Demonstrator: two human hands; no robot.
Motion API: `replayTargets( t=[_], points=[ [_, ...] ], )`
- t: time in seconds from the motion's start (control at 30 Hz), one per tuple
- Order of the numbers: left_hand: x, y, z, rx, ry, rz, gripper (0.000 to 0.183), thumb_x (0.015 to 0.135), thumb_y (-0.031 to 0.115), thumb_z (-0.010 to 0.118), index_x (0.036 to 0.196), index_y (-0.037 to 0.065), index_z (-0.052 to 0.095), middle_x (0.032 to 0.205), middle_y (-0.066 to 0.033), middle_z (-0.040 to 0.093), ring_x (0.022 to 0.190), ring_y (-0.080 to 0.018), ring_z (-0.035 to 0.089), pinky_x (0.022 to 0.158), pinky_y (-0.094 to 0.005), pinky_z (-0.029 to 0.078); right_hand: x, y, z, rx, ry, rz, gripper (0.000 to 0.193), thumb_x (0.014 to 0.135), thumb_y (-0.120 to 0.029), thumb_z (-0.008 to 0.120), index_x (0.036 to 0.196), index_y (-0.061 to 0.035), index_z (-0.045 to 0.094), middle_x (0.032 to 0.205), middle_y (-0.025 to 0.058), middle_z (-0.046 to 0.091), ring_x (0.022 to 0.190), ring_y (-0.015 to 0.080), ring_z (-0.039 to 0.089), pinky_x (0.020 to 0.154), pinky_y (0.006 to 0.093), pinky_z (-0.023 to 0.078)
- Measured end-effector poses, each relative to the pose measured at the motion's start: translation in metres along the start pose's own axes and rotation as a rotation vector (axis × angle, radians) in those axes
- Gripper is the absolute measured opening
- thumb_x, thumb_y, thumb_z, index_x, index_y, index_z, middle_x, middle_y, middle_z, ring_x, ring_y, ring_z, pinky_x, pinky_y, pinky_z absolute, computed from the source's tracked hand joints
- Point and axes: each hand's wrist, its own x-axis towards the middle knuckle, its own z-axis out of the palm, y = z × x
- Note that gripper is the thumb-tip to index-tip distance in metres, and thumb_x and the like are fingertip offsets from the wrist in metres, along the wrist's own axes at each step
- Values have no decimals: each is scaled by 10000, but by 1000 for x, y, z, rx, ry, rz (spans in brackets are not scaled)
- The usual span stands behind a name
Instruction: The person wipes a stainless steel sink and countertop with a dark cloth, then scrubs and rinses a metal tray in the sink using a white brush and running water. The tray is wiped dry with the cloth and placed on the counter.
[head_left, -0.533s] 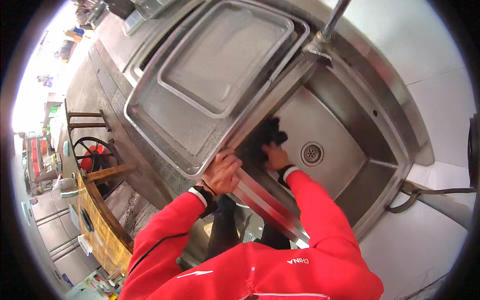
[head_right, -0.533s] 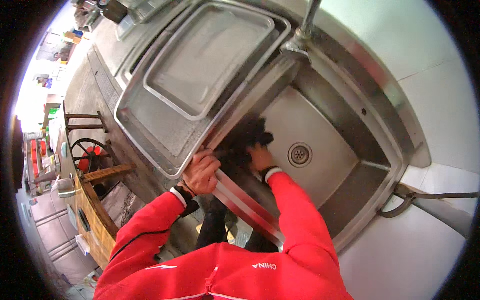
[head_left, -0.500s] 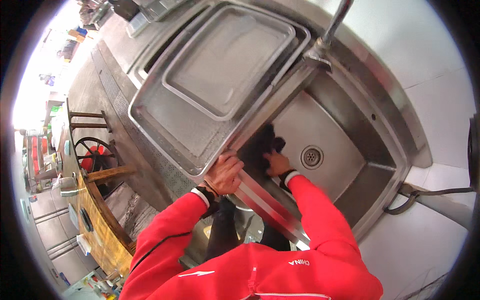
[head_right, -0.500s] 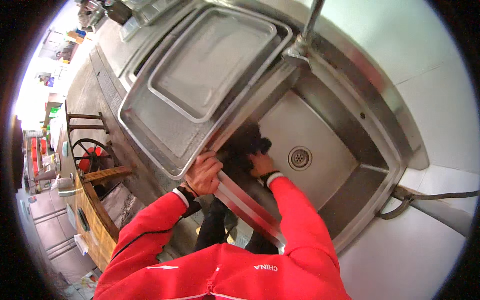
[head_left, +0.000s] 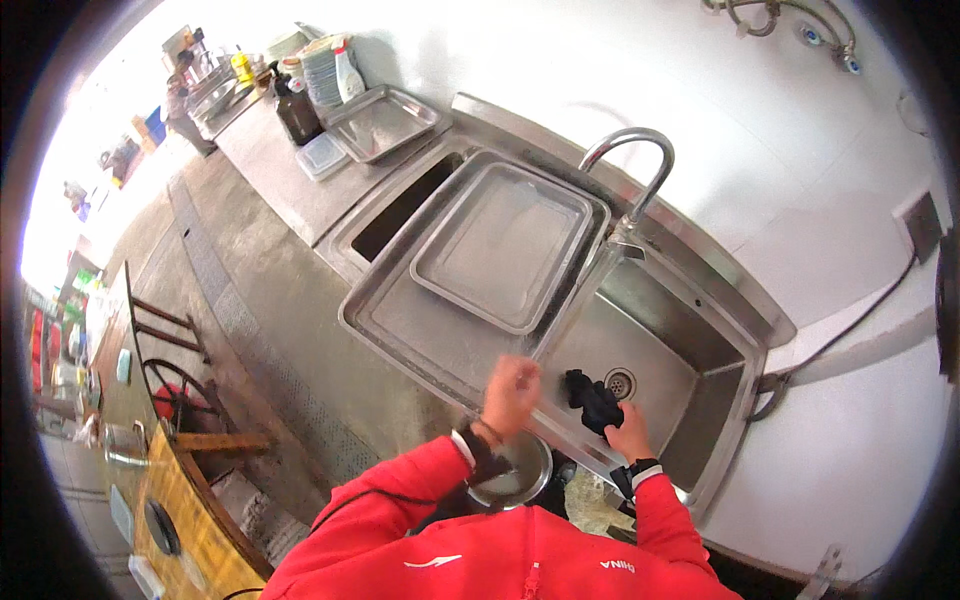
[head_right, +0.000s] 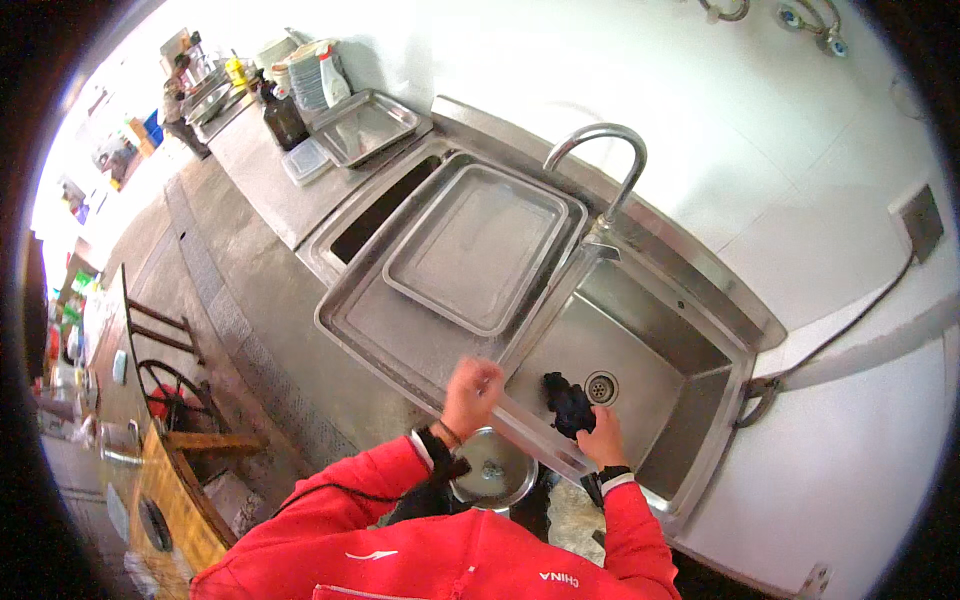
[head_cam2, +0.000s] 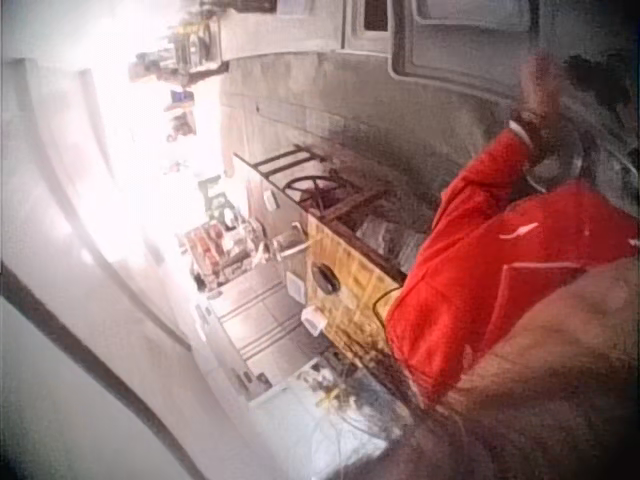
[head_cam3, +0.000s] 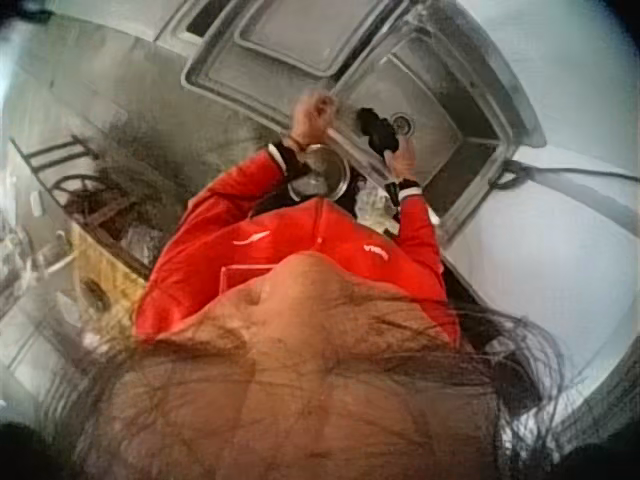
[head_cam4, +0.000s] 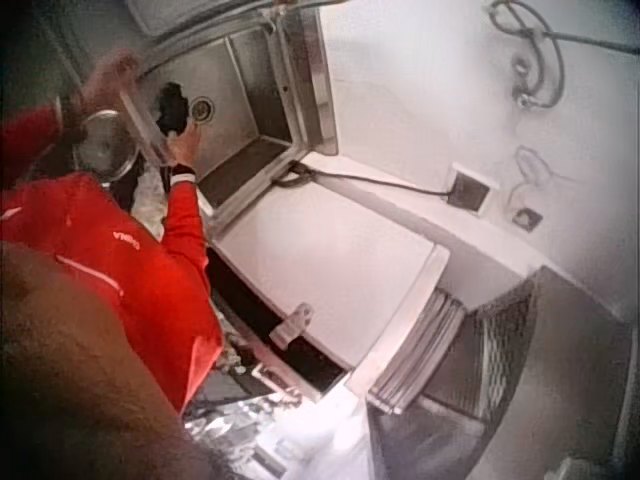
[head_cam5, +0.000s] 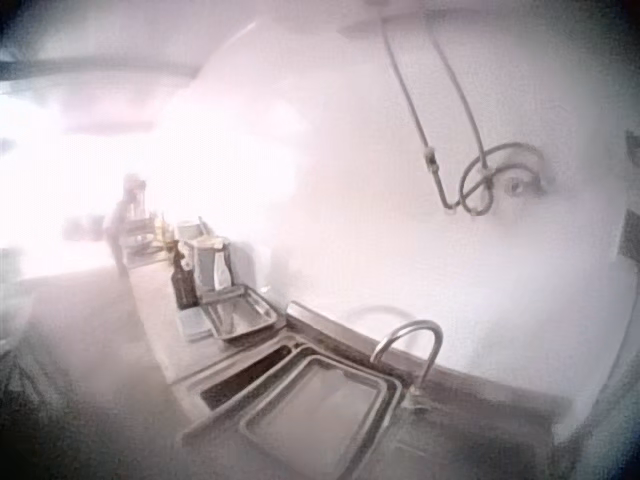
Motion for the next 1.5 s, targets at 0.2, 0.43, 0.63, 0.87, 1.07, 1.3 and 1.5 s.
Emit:
replayTargets(
  t=[0.2,0.43,0.63,0.87,1.07,1.3,1.5],
  points=[
    [131,-68,-68,69,242,-304,101,866,109,656,921,25,651,816,-103,647,818,-229,648,729,-358,525,-36,-18,36,-152,333,248,471,750,-191,646,1196,-60,569,1170,217,553,1096,437,525,948,531,443],
    [233,-87,-59,553,-29,-144,183,828,177,665,953,45,690,988,-164,661,978,-351,613,854,-436,499,-31,-35,48,-219,333,332,394,764,-201,624,1142,-98,583,1170,175,557,1103,396,538,899,516,489],
    [298,-127,-23,890,-74,-155,453,810,305,722,1162,33,640,1121,-201,675,1082,-380,612,984,-436,458,-22,-39,41,-189,240,307,422,773,-179,618,1183,-89,567,1190,175,548,1143,389,526,929,508,487],
    [298,-147,-14,904,-332,-417,306,858,327,631,838,39,731,964,-209,726,929,-348,710,765,-429,576,-20,-37,41,-189,234,217,423,761,-167,615,1171,-73,566,1162,192,557,1081,401,552,888,516,501],
    [260,-118,-61,135,-463,-790,177,905,161,581,848,9,649,851,-164,695,725,-254,702,608,-377,583,-18,-32,44,-170,258,166,405,760,-165,622,1152,-75,574,1131,189,559,1063,399,559,881,504,503],
    [220,-120,-107,-295,-310,-861,207,968,162,537,965,-31,611,886,-195,687,735,-331,702,639,-468,601,-22,-29,42,-29,253,233,411,765,-165,614,1164,-74,574,1148,186,574,1088,405,561,886,513,489],
    [230,-159,-111,230,-1009,-202,271,969,203,572,1014,-58,631,952,-248,703,798,-359,722,691,-519,604,-18,-27,38,-118,279,302,469,743,-156,660,1196,-71,579,1189,188,585,1115,406,571,953,501,474]
  ],
)
